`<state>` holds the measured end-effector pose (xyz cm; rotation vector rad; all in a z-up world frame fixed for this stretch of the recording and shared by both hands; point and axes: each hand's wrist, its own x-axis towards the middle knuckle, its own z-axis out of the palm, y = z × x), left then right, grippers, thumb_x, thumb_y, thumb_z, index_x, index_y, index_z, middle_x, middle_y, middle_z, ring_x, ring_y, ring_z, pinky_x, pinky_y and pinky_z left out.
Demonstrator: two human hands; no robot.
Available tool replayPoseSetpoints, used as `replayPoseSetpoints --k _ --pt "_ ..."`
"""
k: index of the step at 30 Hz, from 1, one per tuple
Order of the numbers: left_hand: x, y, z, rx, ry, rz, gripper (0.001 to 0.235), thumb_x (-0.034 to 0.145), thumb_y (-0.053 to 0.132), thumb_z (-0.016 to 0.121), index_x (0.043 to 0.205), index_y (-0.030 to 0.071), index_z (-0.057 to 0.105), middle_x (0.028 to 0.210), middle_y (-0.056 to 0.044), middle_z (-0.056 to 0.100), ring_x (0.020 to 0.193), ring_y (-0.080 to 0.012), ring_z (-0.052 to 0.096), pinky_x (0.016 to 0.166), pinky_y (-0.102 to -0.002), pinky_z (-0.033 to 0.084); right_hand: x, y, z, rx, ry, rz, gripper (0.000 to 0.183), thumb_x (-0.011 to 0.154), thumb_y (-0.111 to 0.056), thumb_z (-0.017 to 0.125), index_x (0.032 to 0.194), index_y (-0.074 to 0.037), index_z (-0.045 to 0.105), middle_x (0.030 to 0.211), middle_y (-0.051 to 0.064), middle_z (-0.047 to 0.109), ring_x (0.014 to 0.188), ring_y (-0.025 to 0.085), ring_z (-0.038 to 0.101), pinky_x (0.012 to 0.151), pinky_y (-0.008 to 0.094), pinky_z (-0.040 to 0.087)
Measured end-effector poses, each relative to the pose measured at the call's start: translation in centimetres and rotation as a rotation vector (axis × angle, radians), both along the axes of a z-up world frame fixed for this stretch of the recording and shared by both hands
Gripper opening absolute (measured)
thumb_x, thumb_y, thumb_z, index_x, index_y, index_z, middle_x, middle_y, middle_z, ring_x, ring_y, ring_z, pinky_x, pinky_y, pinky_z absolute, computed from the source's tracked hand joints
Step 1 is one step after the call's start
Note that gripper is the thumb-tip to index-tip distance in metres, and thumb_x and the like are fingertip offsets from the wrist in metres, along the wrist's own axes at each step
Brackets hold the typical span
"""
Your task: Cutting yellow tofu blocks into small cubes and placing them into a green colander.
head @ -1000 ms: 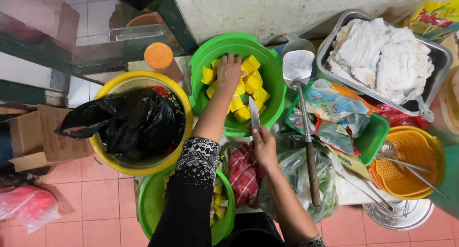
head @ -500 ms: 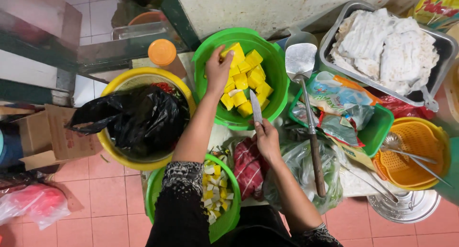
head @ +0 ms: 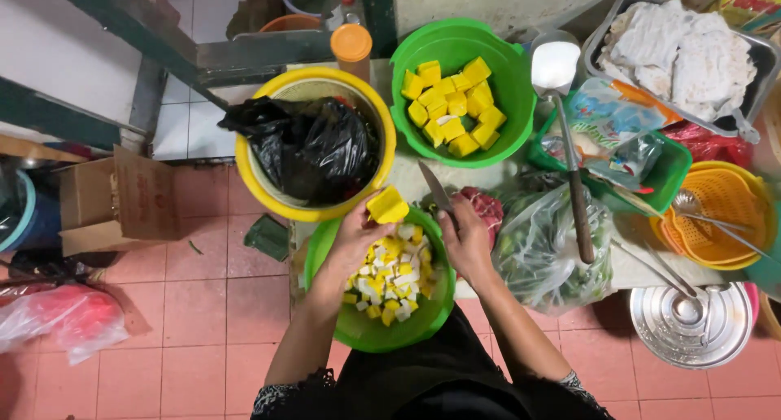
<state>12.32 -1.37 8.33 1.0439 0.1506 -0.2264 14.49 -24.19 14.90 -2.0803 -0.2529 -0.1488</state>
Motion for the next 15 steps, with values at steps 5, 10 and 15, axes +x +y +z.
replayPoseSetpoints --k 5,10,15 --pt "-7.4 4.7 -8.8 -0.066 0.129 -0.012 0.048 0.101 0.021 0.061 0.142 -0.002 0.052 0.121 -0.018 0.070 0.100 -0.0259 0.070 0.085 -0.038 0.059 -7.5 2.4 -1.6 -0.103 -0.006 0.097 0.013 0.097 -0.009 0.065 0.106 0.000 0.062 0.097 0.019 0.061 0.083 0.041 0.064 0.070 0.046 0.052" --pt "-9.5 3.1 -7.3 -0.572 0.273 0.221 0.055 0.099 0.047 0.044 0.131 0.004 0.058 0.121 -0.012 0.071 0.112 -0.0221 0.070 0.095 -0.041 0.058 -12.5 4.9 -2.1 -0.184 0.000 0.178 0.013 0.096 -0.009 0.065 0.107 0.000 0.064 0.101 0.018 0.064 0.078 0.042 0.066 0.065 0.049 0.053" --pt "-10.7 2.7 -8.5 -0.428 0.171 0.318 0.050 0.095 0.030 0.071 0.137 0.013 0.051 0.127 -0.004 0.063 0.115 -0.0216 0.058 0.094 -0.041 0.049 -15.1 6.3 -3.3 -0.366 -0.015 0.179 0.014 0.097 -0.012 0.064 0.105 -0.001 0.063 0.103 0.017 0.067 0.073 0.042 0.068 0.061 0.051 0.054"
